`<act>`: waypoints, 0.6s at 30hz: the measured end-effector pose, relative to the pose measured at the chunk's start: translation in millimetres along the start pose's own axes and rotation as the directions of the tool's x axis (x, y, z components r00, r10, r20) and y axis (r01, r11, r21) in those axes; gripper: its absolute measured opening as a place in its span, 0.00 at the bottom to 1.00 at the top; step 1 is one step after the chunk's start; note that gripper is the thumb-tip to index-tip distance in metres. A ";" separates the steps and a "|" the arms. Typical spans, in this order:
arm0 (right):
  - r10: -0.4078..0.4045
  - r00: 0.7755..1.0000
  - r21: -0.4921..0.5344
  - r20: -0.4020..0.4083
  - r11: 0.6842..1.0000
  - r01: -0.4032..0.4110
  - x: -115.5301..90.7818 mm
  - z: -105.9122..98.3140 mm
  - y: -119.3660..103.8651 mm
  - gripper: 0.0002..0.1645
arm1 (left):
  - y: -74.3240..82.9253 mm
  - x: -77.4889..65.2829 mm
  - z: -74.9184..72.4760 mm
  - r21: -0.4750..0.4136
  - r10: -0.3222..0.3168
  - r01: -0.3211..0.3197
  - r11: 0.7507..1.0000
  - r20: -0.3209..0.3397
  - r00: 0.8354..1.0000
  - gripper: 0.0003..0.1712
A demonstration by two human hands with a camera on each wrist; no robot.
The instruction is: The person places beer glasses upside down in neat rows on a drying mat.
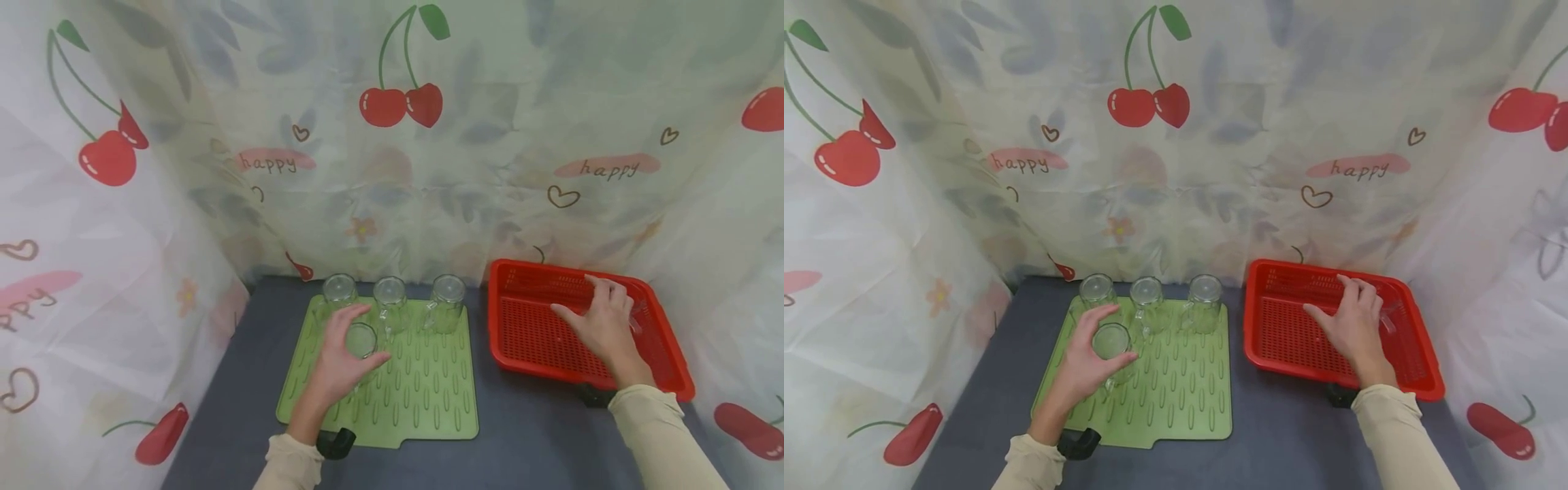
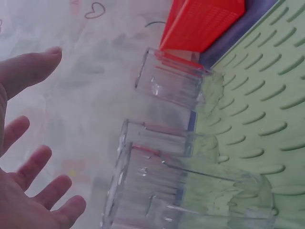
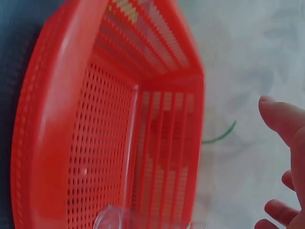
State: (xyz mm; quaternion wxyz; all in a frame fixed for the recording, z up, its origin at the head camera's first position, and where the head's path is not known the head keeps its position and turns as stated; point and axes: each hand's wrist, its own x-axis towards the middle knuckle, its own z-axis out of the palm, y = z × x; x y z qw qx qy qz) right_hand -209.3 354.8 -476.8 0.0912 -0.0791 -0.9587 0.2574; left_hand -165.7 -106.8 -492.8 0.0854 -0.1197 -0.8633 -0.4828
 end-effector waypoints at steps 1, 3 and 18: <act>0.001 1.000 -0.004 -0.001 1.000 -0.001 1.9 -1.4 4.0 0.58 | 0.4 -1.2 1.3 -0.004 0.005 -0.005 1.000 0.005 1.000 0.48; -0.002 1.000 -0.005 -0.006 1.000 0.001 5.7 -4.5 11.8 0.58 | 0.6 -3.8 4.5 -0.016 0.010 -0.009 1.000 0.019 1.000 0.47; 0.085 0.996 -0.015 0.032 0.996 -0.084 31.4 -15.8 52.3 0.64 | 8.8 -16.6 20.1 -0.192 0.098 -0.075 0.979 0.115 0.989 0.48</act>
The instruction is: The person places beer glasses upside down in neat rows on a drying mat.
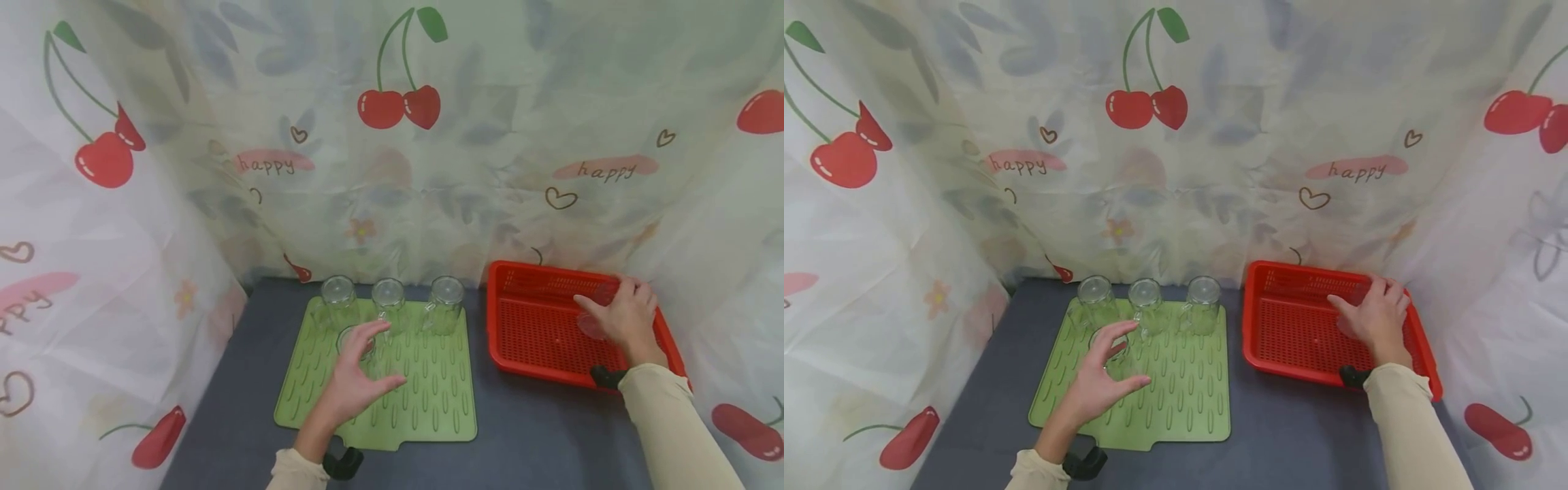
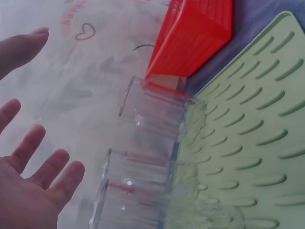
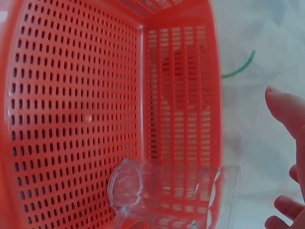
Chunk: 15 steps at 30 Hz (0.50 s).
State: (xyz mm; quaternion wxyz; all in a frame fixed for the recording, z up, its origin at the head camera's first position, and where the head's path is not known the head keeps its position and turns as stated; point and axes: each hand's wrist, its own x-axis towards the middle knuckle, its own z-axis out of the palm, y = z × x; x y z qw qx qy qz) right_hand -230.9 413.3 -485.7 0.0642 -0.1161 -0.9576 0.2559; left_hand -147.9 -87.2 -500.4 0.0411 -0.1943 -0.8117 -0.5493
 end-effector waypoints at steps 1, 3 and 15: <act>0.009 1.000 -0.002 0.001 1.000 -0.009 2.4 0.5 1.5 0.64 | -0.2 -0.6 1.2 -0.011 -0.003 0.003 1.000 0.011 1.000 0.48; 0.027 1.000 0.002 -0.006 1.000 -0.027 7.0 0.7 4.6 0.64 | -0.6 -1.4 3.9 -0.026 -0.006 0.007 1.000 0.034 0.999 0.48; 0.185 0.980 0.004 0.069 0.983 -0.186 20.9 -4.0 26.6 0.68 | -0.6 -3.9 13.3 -0.061 -0.032 0.038 0.997 0.099 0.995 0.49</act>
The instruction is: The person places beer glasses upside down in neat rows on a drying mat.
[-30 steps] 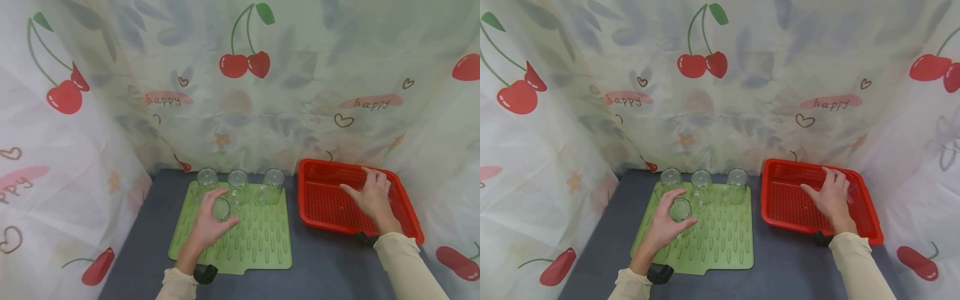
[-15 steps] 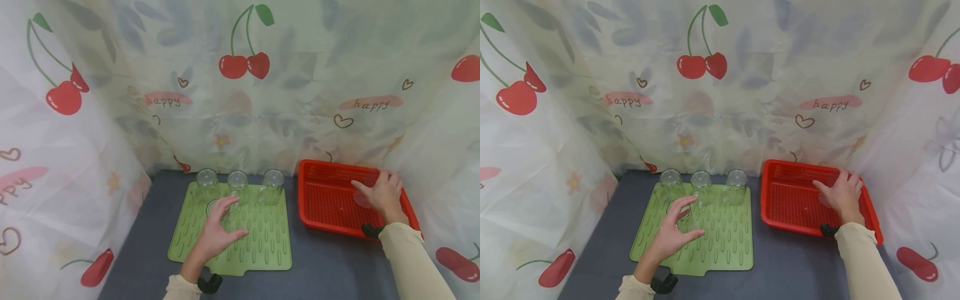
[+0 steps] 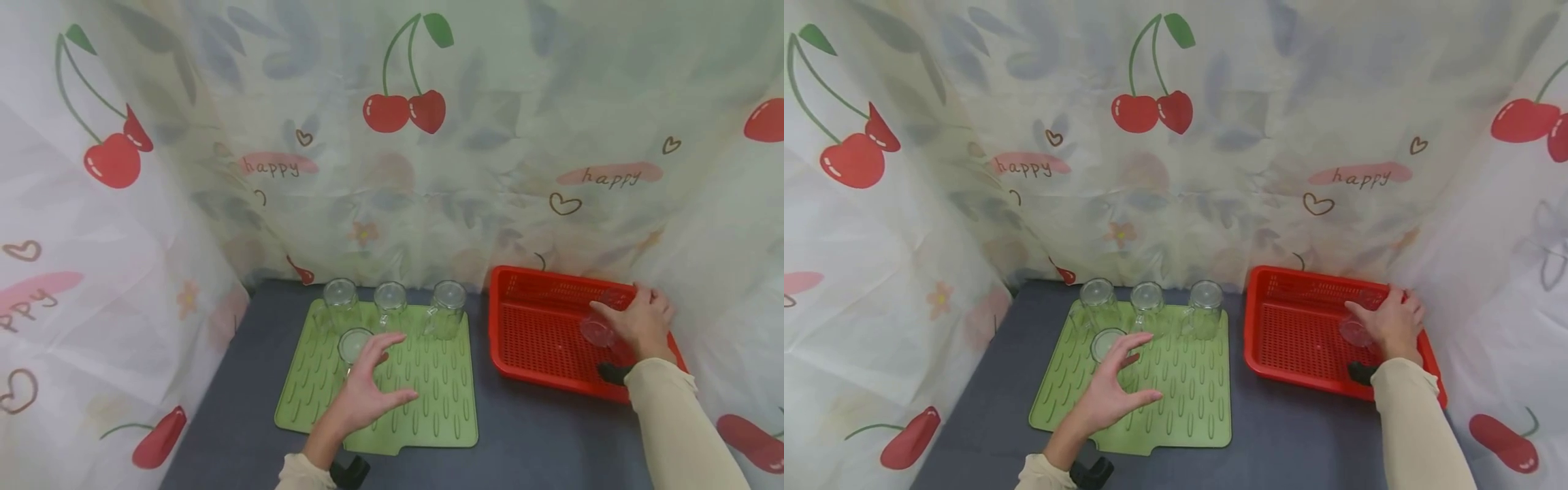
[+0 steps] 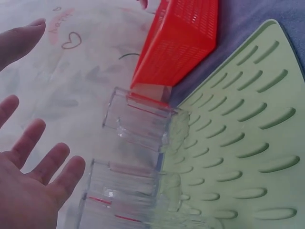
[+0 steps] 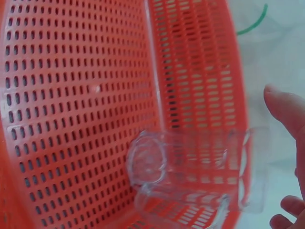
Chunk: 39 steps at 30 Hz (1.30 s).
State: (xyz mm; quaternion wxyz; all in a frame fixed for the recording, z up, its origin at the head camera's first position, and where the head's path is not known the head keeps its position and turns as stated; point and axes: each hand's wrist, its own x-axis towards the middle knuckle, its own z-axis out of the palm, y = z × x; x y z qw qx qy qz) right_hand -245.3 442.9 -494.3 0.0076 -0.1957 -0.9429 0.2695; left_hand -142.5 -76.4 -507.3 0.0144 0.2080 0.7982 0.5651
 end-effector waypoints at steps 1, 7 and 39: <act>0.003 1.000 -0.001 0.011 1.000 -0.003 0.1 -0.2 1.6 0.68 | -0.4 -0.2 0.4 -0.002 -0.003 0.003 1.000 0.003 1.000 0.49; 0.008 0.999 -0.016 0.047 1.000 -0.008 1.5 0.4 8.9 0.69 | -1.4 -1.9 2.0 -0.020 -0.018 0.019 1.000 0.023 1.000 0.50; -0.013 0.960 -0.019 0.280 1.000 0.019 5.8 9.0 -12.2 0.71 | -4.9 -5.3 3.4 -0.009 -0.019 0.020 1.000 0.042 0.999 0.49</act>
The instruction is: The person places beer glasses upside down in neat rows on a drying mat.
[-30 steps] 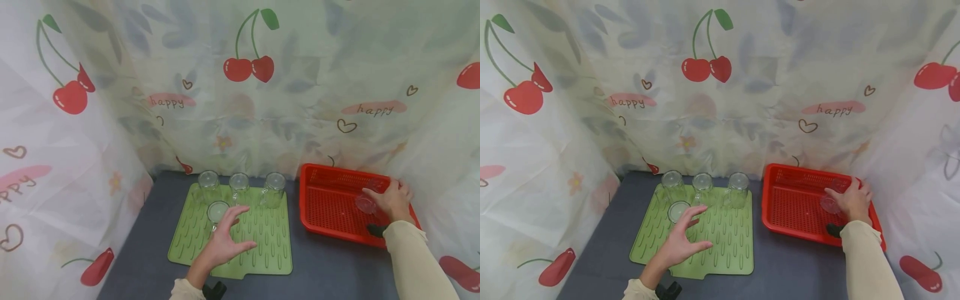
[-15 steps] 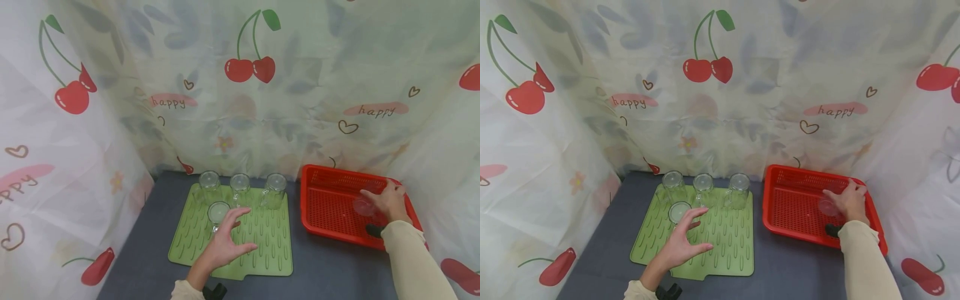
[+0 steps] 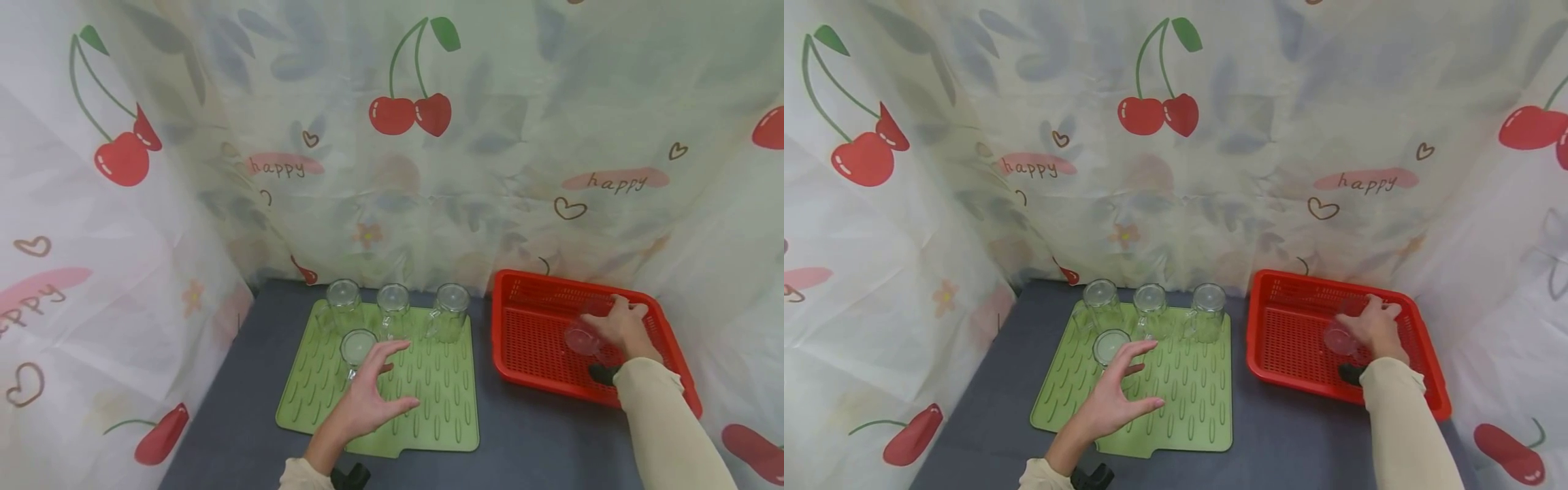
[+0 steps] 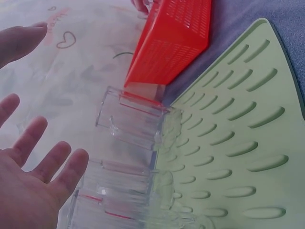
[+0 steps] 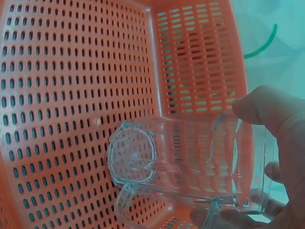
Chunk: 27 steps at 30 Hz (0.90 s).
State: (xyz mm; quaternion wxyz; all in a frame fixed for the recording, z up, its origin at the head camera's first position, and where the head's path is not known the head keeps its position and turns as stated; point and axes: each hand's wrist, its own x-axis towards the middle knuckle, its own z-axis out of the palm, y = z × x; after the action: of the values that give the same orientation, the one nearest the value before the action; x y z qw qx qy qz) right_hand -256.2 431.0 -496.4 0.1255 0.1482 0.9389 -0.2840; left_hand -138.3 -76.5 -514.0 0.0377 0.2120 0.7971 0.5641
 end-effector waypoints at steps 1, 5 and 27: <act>0.007 1.000 0.002 0.012 1.000 -0.007 0.7 -0.1 -0.1 0.72 | 0.1 -0.1 -0.2 0.001 -0.002 0.002 1.000 0.000 1.000 0.49; 0.034 0.999 0.025 0.035 0.999 -0.035 3.2 0.6 0.1 0.75 | 1.1 -0.3 -0.9 -0.002 -0.002 0.002 1.000 0.002 1.000 0.48; -0.106 0.987 0.072 -0.124 0.991 0.116 -23.3 2.0 -12.6 0.68 | -2.8 -2.1 -1.0 -0.019 -0.030 0.030 0.999 -0.004 1.000 0.48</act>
State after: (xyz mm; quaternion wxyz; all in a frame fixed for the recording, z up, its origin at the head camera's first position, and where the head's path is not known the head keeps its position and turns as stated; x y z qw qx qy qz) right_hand -238.8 415.1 -484.2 0.0468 0.1173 0.9397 -0.3180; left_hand -137.5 -78.9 -516.7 0.0464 0.1983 0.7950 0.5715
